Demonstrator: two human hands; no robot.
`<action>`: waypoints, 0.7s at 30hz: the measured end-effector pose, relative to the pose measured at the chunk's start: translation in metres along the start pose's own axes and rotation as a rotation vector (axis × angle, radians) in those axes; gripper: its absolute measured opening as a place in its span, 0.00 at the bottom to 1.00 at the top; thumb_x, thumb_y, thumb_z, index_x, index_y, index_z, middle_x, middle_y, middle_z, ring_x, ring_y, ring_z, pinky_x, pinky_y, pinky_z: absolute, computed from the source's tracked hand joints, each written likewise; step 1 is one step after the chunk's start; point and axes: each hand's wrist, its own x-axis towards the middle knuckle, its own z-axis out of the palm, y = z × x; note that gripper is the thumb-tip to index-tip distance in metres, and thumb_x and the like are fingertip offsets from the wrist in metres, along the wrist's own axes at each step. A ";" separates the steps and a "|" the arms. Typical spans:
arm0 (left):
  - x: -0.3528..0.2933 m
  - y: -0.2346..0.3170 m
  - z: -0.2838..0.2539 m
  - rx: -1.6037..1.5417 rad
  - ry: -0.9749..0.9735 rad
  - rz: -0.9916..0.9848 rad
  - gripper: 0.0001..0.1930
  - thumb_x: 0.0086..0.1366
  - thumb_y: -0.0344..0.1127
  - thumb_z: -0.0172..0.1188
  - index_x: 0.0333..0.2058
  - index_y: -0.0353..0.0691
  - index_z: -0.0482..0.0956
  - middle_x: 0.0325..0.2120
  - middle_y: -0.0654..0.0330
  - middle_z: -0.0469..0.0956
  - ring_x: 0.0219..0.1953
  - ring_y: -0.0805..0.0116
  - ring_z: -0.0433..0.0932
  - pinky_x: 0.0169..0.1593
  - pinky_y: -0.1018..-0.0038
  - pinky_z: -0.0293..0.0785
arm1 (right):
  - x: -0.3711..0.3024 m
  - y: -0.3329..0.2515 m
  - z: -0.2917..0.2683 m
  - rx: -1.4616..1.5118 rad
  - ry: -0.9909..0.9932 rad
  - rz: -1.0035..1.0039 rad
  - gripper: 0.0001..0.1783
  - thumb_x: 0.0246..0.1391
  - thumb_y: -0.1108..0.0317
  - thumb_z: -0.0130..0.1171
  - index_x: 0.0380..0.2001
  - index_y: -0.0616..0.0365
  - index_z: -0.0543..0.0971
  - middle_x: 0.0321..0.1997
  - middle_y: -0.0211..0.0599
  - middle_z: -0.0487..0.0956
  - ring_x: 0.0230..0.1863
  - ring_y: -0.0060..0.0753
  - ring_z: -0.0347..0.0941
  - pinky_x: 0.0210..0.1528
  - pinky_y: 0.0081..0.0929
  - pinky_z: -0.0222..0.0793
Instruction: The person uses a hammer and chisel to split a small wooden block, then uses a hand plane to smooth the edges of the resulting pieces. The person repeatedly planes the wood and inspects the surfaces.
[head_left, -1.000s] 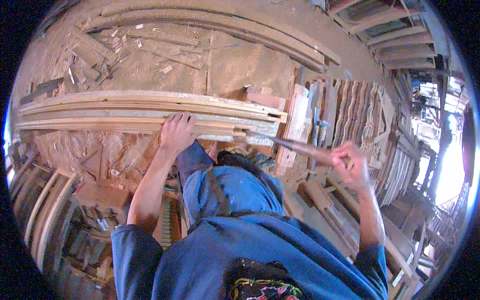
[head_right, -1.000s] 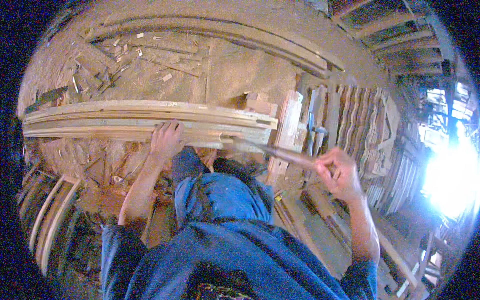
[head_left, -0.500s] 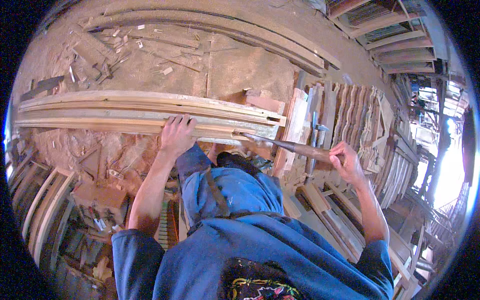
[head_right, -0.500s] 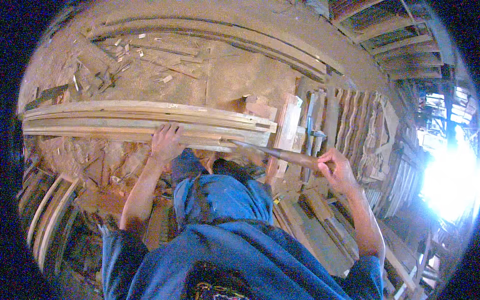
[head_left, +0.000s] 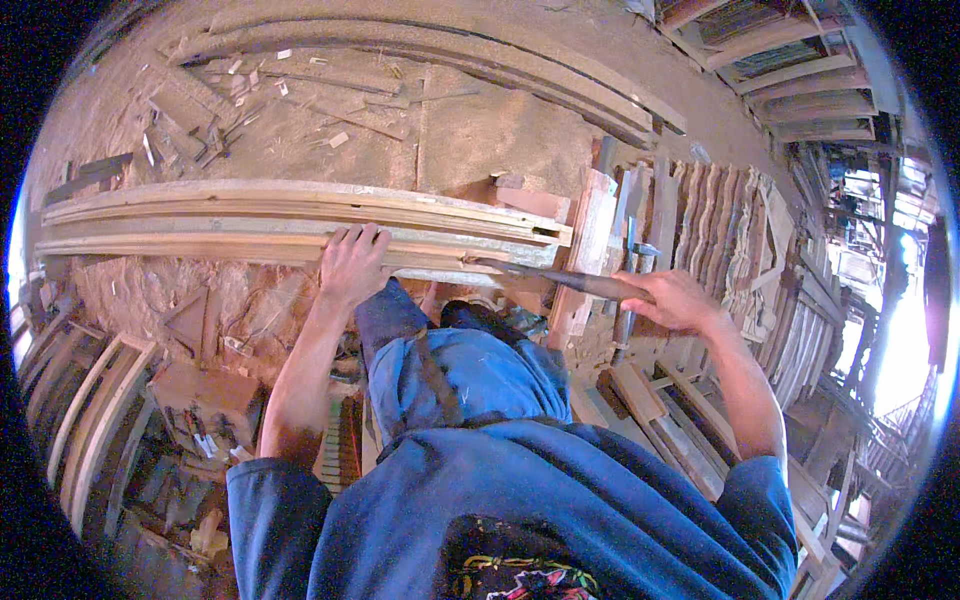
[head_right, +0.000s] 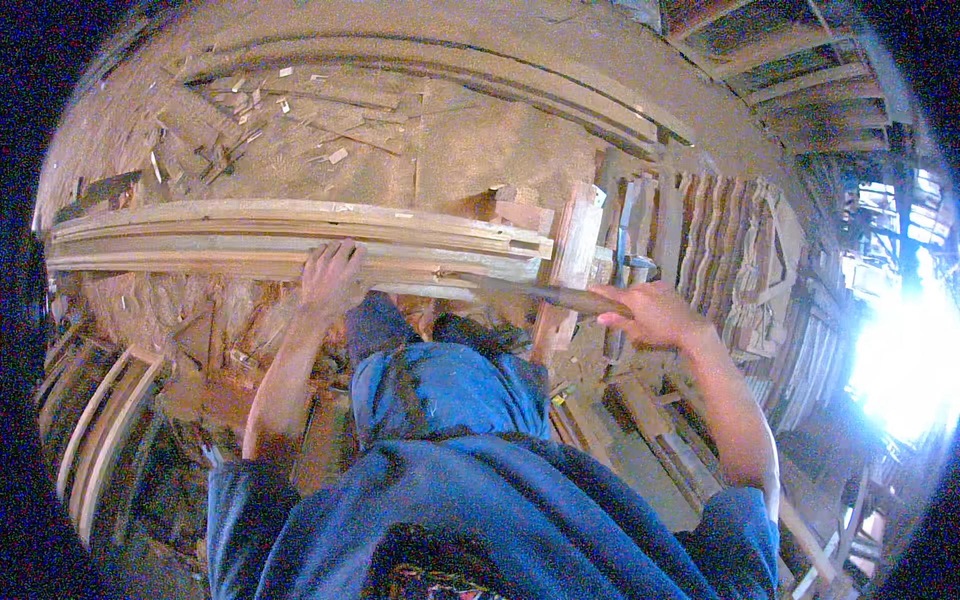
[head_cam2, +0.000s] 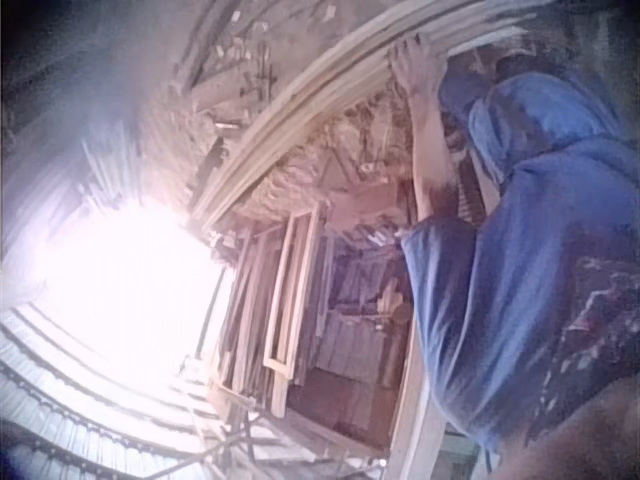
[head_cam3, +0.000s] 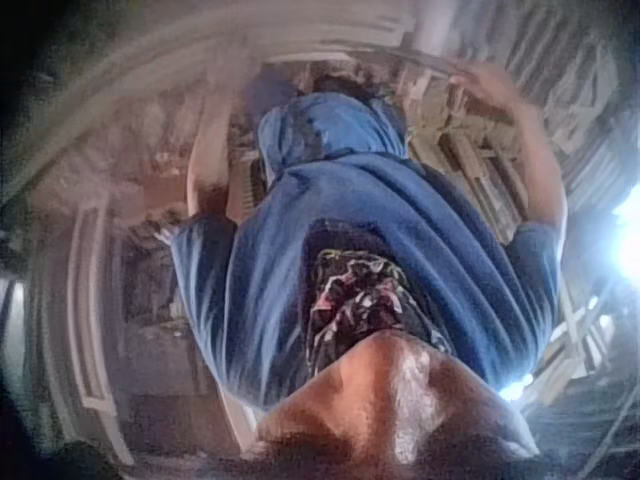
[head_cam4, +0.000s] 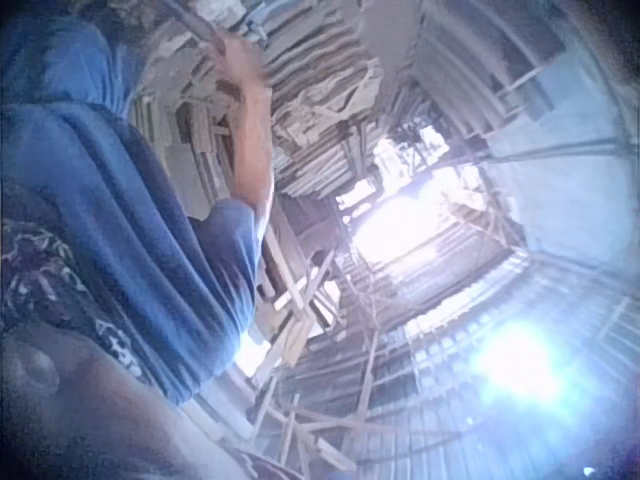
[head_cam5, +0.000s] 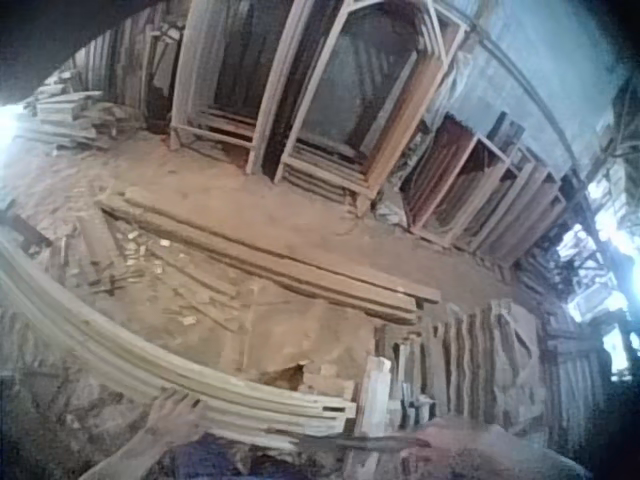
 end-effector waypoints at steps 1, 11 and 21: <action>0.001 0.000 -0.001 -0.003 -0.005 0.004 0.25 0.49 0.47 0.74 0.43 0.42 0.78 0.42 0.55 0.79 0.47 0.54 0.79 0.53 0.57 0.76 | 0.004 -0.001 0.001 -0.009 0.036 -0.036 0.31 0.65 0.40 0.50 0.63 0.47 0.72 0.41 0.51 0.84 0.44 0.60 0.81 0.48 0.54 0.76; 0.000 0.002 -0.003 0.046 0.031 0.001 0.26 0.49 0.48 0.74 0.44 0.42 0.79 0.42 0.55 0.79 0.48 0.54 0.79 0.55 0.58 0.75 | 0.074 -0.068 0.058 -0.299 0.283 -0.026 0.25 0.67 0.44 0.49 0.42 0.59 0.75 0.26 0.48 0.82 0.25 0.53 0.82 0.26 0.47 0.79; 0.000 -0.002 0.002 0.034 -0.020 0.007 0.27 0.51 0.49 0.72 0.46 0.41 0.79 0.42 0.54 0.79 0.50 0.54 0.79 0.56 0.57 0.74 | 0.019 -0.032 0.037 -0.016 0.227 0.056 0.22 0.66 0.48 0.53 0.46 0.57 0.74 0.25 0.51 0.80 0.29 0.64 0.79 0.34 0.56 0.75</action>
